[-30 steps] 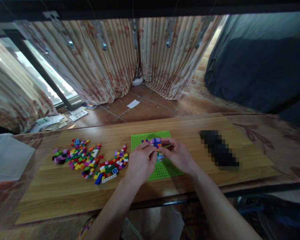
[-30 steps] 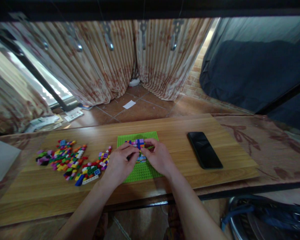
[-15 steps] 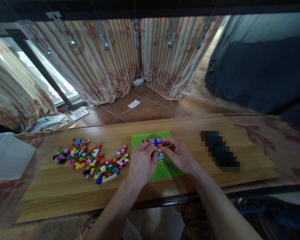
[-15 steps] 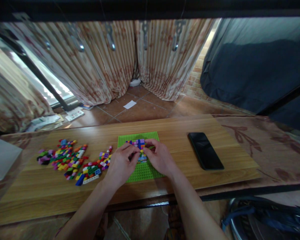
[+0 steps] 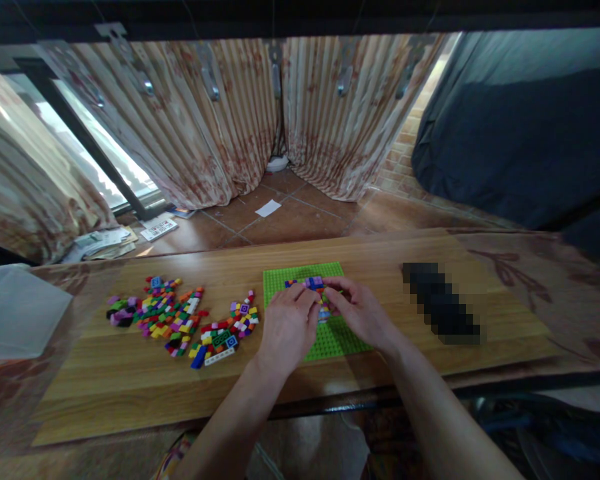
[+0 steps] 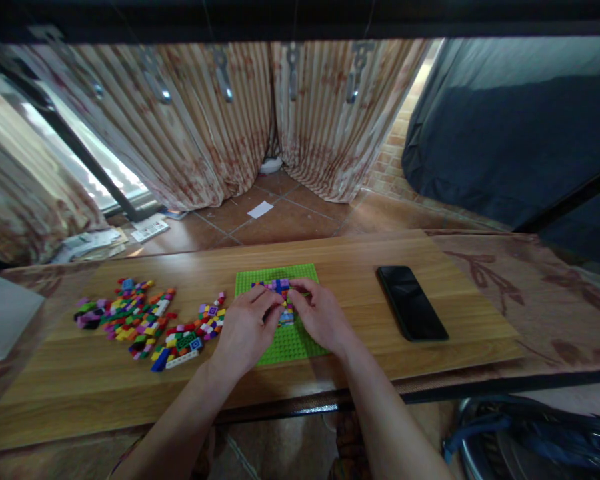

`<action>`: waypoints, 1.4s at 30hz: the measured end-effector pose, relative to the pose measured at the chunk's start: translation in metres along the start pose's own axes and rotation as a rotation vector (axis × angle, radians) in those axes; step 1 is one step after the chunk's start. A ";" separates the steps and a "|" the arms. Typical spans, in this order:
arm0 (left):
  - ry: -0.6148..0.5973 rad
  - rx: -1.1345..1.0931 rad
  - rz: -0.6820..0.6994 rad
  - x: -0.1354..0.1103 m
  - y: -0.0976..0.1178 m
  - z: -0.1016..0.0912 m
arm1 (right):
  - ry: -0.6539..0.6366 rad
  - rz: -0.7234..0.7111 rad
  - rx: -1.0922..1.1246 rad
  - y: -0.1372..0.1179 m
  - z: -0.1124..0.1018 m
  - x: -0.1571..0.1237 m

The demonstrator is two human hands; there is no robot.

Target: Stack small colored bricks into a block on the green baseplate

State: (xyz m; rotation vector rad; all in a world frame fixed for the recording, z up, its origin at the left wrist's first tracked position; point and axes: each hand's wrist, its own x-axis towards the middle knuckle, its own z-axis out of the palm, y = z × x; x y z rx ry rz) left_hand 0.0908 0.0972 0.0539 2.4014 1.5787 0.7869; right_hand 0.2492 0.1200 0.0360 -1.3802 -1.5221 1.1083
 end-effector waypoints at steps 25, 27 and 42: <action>0.127 -0.590 -0.271 0.002 -0.008 -0.009 | 0.121 -0.336 0.027 -0.016 0.007 -0.012; 0.118 -0.692 -0.309 0.003 -0.009 -0.009 | 0.095 -0.372 -0.015 -0.020 0.013 -0.014; 0.038 -0.903 -0.305 0.003 -0.011 -0.015 | 0.180 -0.464 -0.183 -0.026 0.020 -0.018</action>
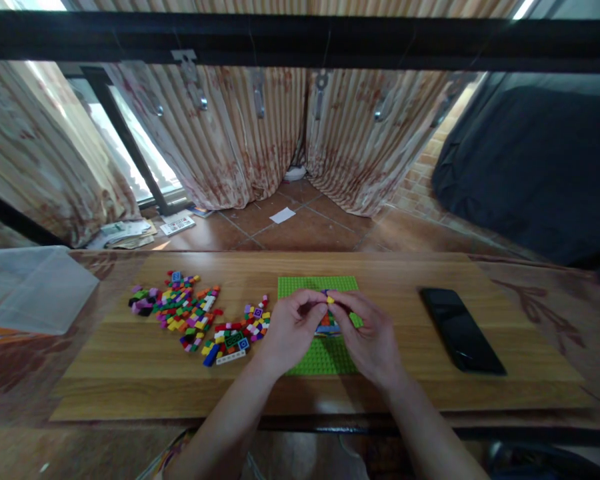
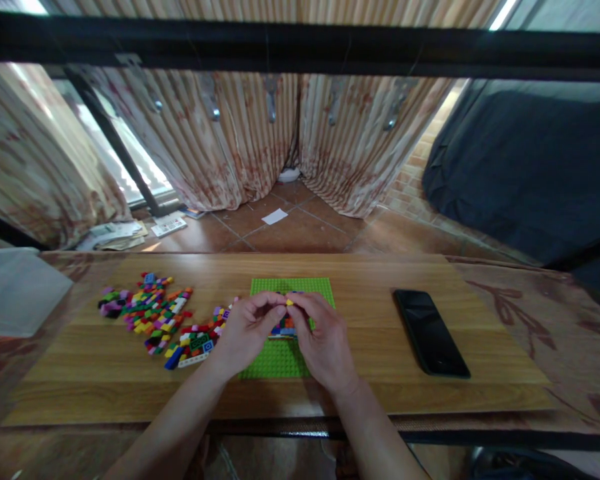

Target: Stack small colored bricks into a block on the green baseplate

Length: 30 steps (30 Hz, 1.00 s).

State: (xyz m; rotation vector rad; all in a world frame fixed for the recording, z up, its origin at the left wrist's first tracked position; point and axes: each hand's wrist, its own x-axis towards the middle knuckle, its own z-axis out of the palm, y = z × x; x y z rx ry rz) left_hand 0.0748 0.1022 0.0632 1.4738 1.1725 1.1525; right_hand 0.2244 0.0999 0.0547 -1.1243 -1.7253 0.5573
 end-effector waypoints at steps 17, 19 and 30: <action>0.033 0.149 0.027 -0.003 0.000 -0.007 | -0.077 0.054 -0.028 0.025 -0.018 0.002; -0.001 0.181 0.017 -0.005 -0.001 -0.008 | -0.125 0.054 -0.032 0.029 -0.019 0.000; -0.233 0.346 0.002 -0.013 0.004 -0.007 | -0.201 -0.078 -0.150 0.032 -0.023 -0.004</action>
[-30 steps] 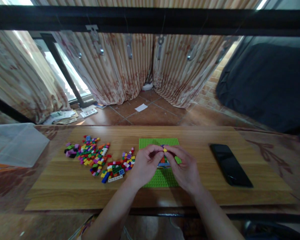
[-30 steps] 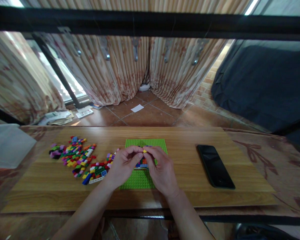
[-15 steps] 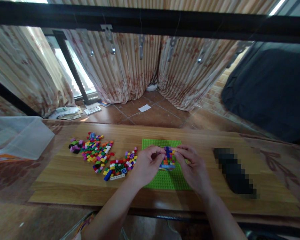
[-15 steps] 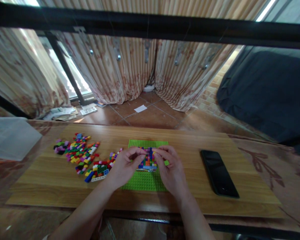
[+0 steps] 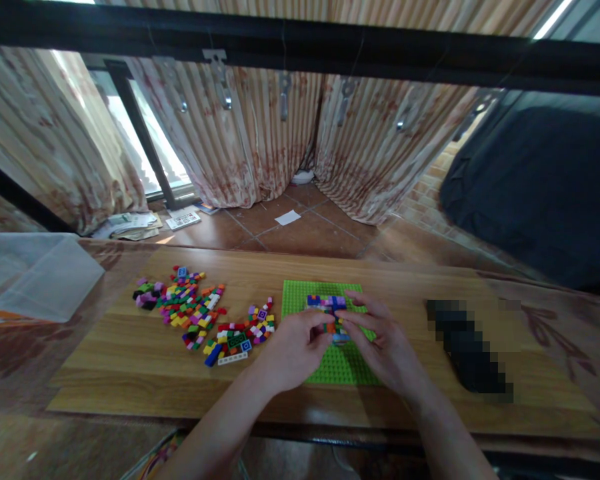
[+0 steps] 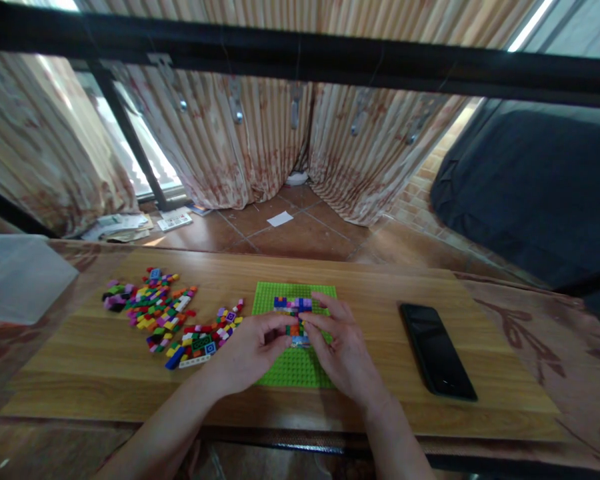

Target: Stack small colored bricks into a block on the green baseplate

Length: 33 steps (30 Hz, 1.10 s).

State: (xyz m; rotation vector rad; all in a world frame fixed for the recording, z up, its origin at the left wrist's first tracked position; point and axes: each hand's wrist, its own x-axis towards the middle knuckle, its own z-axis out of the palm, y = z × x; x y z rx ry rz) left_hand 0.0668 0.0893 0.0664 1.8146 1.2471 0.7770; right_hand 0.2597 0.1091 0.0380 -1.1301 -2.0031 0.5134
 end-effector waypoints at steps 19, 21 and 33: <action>0.106 0.195 0.051 -0.003 0.003 0.008 | 0.020 0.044 0.127 -0.001 0.001 0.001; 0.149 0.167 0.051 -0.002 0.000 0.004 | -0.008 0.032 0.100 -0.003 0.001 0.001; 0.236 0.110 0.068 -0.002 -0.004 0.001 | 0.016 0.033 -0.016 -0.006 0.003 0.001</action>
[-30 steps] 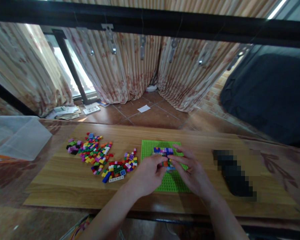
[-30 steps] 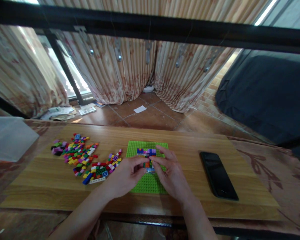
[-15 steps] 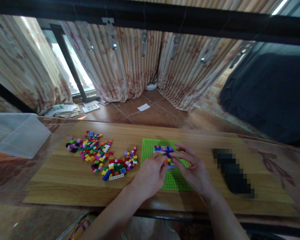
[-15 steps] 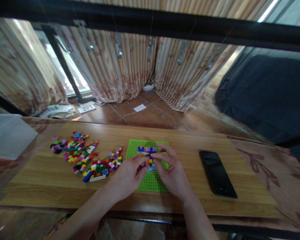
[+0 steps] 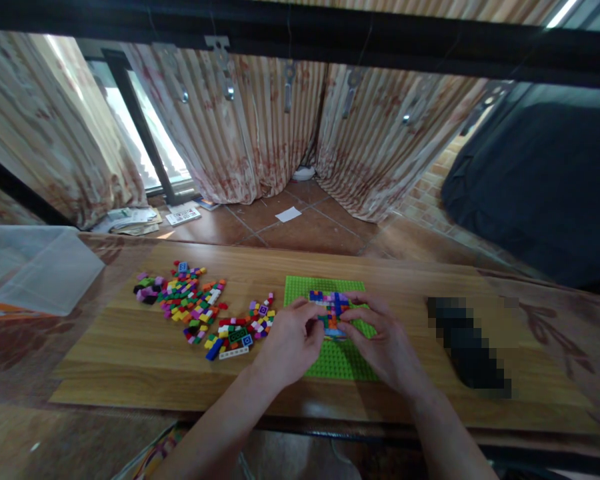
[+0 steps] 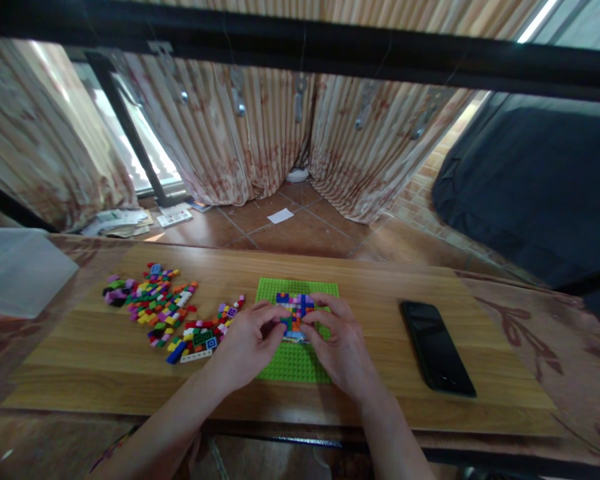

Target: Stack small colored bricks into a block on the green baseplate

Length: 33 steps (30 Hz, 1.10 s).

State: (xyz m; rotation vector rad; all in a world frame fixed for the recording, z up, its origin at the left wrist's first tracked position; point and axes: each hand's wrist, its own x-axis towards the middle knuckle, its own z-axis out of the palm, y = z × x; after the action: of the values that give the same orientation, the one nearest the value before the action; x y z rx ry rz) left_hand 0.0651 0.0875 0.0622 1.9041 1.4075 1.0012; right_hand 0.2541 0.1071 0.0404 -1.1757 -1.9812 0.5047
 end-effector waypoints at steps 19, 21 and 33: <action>-0.063 -0.670 -0.311 0.002 0.004 0.007 | 0.149 0.116 0.343 -0.016 0.005 0.003; -0.122 -0.830 -0.403 0.001 0.011 0.005 | 0.175 0.180 0.529 -0.021 0.008 0.005; -0.207 -1.251 -0.559 0.002 0.017 0.007 | 0.132 0.250 0.717 -0.026 0.010 0.006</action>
State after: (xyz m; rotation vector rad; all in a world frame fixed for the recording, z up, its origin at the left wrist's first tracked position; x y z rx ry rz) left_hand 0.0797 0.0843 0.0721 0.6175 0.7474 0.9752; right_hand 0.2300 0.0995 0.0537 -0.9532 -1.3533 1.1205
